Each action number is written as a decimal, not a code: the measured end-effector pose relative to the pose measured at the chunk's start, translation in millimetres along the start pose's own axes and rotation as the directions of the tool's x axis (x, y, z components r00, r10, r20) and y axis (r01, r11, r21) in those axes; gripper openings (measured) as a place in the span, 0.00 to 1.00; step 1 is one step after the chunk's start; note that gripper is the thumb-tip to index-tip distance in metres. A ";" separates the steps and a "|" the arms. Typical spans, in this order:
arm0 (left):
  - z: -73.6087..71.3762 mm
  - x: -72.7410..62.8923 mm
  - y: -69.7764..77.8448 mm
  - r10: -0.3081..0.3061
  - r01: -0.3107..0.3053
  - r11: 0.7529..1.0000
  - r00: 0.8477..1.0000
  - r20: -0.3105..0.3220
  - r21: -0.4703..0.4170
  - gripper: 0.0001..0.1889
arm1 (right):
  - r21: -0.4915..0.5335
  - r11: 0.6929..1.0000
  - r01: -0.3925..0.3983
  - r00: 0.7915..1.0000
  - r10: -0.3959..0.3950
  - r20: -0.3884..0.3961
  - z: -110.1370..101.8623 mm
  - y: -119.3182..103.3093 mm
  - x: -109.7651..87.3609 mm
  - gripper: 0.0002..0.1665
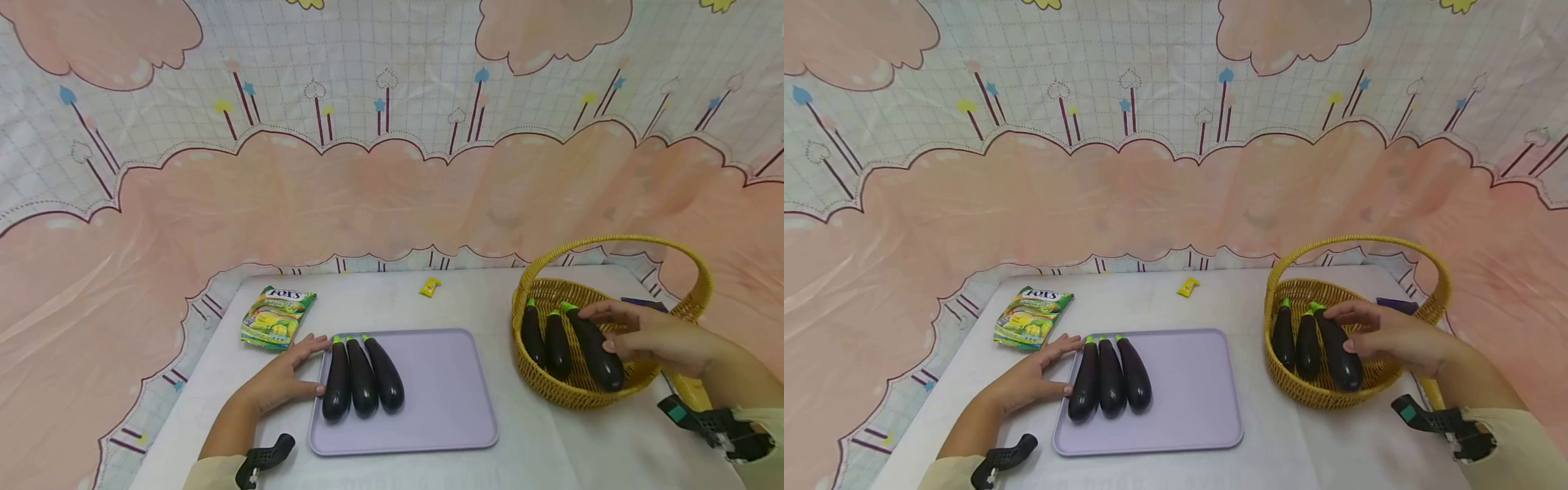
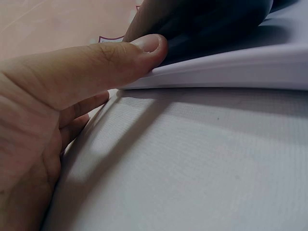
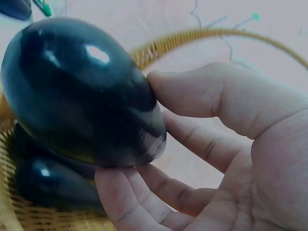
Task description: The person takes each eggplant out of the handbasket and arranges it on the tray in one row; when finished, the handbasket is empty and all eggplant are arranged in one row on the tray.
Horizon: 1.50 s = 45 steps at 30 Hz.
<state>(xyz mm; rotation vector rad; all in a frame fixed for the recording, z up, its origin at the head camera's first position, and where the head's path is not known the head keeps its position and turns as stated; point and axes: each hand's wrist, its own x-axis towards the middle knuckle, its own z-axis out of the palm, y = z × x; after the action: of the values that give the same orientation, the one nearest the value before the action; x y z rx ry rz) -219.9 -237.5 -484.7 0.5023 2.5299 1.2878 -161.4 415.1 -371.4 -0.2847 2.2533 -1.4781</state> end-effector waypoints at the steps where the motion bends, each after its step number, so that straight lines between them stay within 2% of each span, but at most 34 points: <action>1: 0.1 0.0 0.0 -0.003 0.003 1.000 1.000 0.000 0.001 0.47 | 0.010 1.000 0.001 1.000 -0.001 0.016 2.3 -2.0 -1.3 0.31; 9: 0.3 -0.8 -0.7 -0.018 0.018 1.000 1.000 0.001 0.007 0.47 | 0.084 0.994 0.068 0.988 -0.079 0.129 20.1 -10.6 -6.0 0.29; 14: -0.5 -1.2 -3.1 -0.012 0.012 1.000 1.000 0.003 0.020 0.48 | 0.091 0.994 0.054 0.985 -0.069 0.161 30.7 -16.8 -6.0 0.29; 19: -1.0 -1.1 -4.8 -0.019 0.019 1.000 1.000 0.003 0.024 0.48 | 0.132 0.989 0.069 0.976 -0.094 0.199 45.0 -21.5 -3.9 0.28; 25: -1.1 -1.3 -3.2 -0.014 0.014 1.000 1.000 0.002 0.018 0.48 | 0.181 0.981 0.065 0.969 -0.105 0.222 68.4 -23.6 3.7 0.27; 31: -1.7 -1.3 -2.8 -0.012 0.012 1.000 1.000 -0.001 0.028 0.47 | 0.179 0.981 0.079 0.963 -0.121 0.240 89.0 -28.6 14.3 0.29; 36: -0.5 0.1 -0.8 -0.011 0.011 0.999 1.000 -0.001 0.038 0.47 | 0.219 0.974 0.055 0.955 -0.115 0.275 101.7 -33.2 25.0 0.30; 45: 0.4 1.3 0.8 -0.001 0.001 0.999 1.000 -0.006 0.042 0.46 | 0.138 0.990 0.017 0.979 -0.045 0.200 129.0 -46.2 55.5 0.32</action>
<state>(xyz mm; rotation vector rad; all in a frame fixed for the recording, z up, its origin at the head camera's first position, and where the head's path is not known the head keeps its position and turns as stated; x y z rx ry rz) -220.8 -236.1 -484.4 0.5066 2.5670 1.2397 -154.5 268.2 -386.6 -0.4106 1.9872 -1.5353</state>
